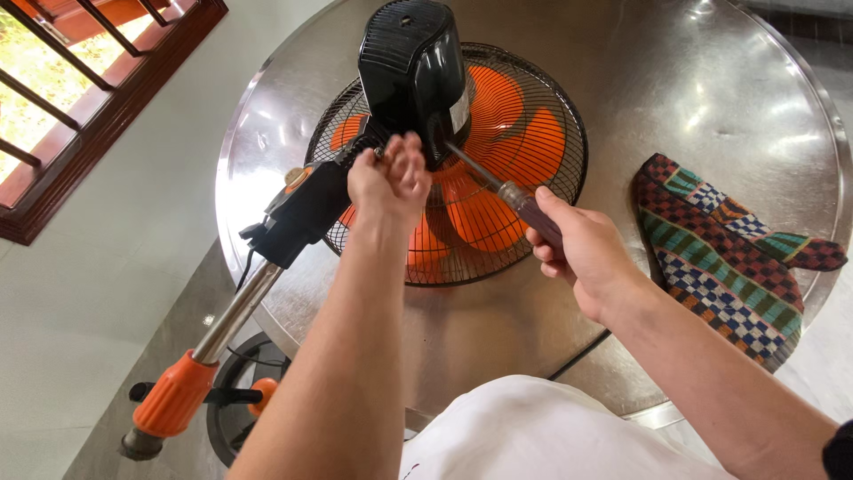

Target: The person disassembles a standing fan by removing screws from the motor housing and front grille. They detach the front cage and then remove the orange fan blades from the motor shaft. Finally, they wipe the fan blades with a cloth.

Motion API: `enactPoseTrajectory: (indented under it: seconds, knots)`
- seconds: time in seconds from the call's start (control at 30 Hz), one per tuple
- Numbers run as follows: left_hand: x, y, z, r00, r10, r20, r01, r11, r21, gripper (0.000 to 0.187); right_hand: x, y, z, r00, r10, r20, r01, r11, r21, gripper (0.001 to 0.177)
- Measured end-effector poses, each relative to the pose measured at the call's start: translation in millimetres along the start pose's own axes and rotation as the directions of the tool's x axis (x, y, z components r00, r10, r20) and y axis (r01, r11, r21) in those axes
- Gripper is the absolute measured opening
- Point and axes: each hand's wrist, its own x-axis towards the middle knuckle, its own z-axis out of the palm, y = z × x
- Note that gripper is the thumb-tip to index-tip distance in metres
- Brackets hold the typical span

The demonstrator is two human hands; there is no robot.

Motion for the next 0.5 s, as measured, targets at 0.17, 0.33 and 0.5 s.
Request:
enactPoseTrajectory:
  seconds: [0.17, 0.33, 0.5]
  knots:
    - [-52, 20, 37, 0.905, 0.245, -0.347, -0.045, 0.868, 0.495, 0.032, 0, 1, 0, 1.000, 0.001, 0.009, -0.001, 1.000, -0.001, 0.036]
    - [-44, 19, 39, 0.951, 0.122, -0.284, -0.052, 0.969, 0.241, 0.030, -2, 1, 0, 1.000, 0.004, 0.004, -0.004, 1.000, -0.012, 0.036]
    - [-44, 10, 18, 0.997, -0.014, 0.073, 0.028, 0.981, -0.193, 0.038, -1, 0, 0, 1.000, 0.007, -0.013, -0.007, 1.000, -0.007, 0.035]
